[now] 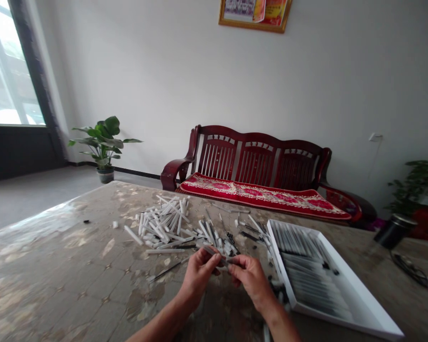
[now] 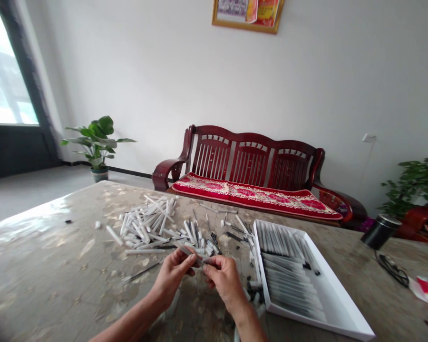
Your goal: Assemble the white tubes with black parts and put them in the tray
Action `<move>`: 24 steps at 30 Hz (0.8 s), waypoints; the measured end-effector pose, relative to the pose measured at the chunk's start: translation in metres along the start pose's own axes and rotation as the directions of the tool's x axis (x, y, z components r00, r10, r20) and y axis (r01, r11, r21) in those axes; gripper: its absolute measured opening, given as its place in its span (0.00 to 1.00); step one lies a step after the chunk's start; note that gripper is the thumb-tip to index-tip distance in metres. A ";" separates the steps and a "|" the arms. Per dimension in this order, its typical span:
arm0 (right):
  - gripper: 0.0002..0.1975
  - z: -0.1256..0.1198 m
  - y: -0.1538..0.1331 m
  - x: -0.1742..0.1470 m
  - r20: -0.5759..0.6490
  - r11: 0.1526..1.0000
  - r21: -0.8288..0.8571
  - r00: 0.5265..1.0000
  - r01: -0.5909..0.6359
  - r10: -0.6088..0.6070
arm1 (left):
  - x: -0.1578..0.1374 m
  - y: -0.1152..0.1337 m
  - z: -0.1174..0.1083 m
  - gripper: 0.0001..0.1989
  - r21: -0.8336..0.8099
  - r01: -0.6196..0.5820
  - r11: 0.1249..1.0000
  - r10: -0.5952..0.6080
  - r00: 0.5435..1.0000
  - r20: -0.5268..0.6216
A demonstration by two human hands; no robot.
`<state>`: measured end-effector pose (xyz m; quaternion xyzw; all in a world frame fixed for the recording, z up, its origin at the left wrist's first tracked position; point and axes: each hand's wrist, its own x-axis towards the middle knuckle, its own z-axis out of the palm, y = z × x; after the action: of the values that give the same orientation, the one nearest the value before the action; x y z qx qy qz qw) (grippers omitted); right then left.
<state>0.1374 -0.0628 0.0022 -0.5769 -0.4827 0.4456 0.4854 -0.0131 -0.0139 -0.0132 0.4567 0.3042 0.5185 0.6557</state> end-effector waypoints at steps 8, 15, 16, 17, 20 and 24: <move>0.14 -0.006 -0.009 -0.002 0.068 1.000 -0.017 0.997 0.021 -0.020 | 0.004 -0.003 -0.001 0.21 0.099 -0.041 0.994 0.037 0.998 0.041; 0.08 -0.026 -0.026 0.001 0.002 0.915 -0.358 0.980 0.184 -0.197 | 0.006 -0.006 0.000 0.23 0.140 0.025 0.990 -0.040 0.993 0.107; 0.08 -0.033 -0.028 0.003 -0.036 0.902 -0.386 0.973 0.196 -0.227 | 0.006 -0.006 0.001 0.23 0.147 0.041 0.988 -0.058 0.992 0.114; 0.09 -0.041 -0.030 0.004 -0.071 0.888 -0.411 0.965 0.204 -0.254 | 0.006 -0.007 0.001 0.24 0.159 0.055 0.986 -0.074 0.991 0.114; 0.10 -0.070 -0.033 0.010 -0.147 0.846 -0.498 0.943 0.190 -0.298 | 0.006 -0.009 0.001 0.22 0.211 0.088 0.974 -0.110 0.990 0.094; 0.11 -0.119 -0.031 0.012 -0.223 0.808 -0.580 0.934 0.102 -0.278 | 0.007 -0.011 0.001 0.20 0.249 0.124 0.960 -0.150 0.985 0.088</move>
<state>0.2522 -0.0640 0.0483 -0.7019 -0.5691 0.1414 0.4044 -0.0061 -0.0081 -0.0228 0.5380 0.3612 0.4058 0.6445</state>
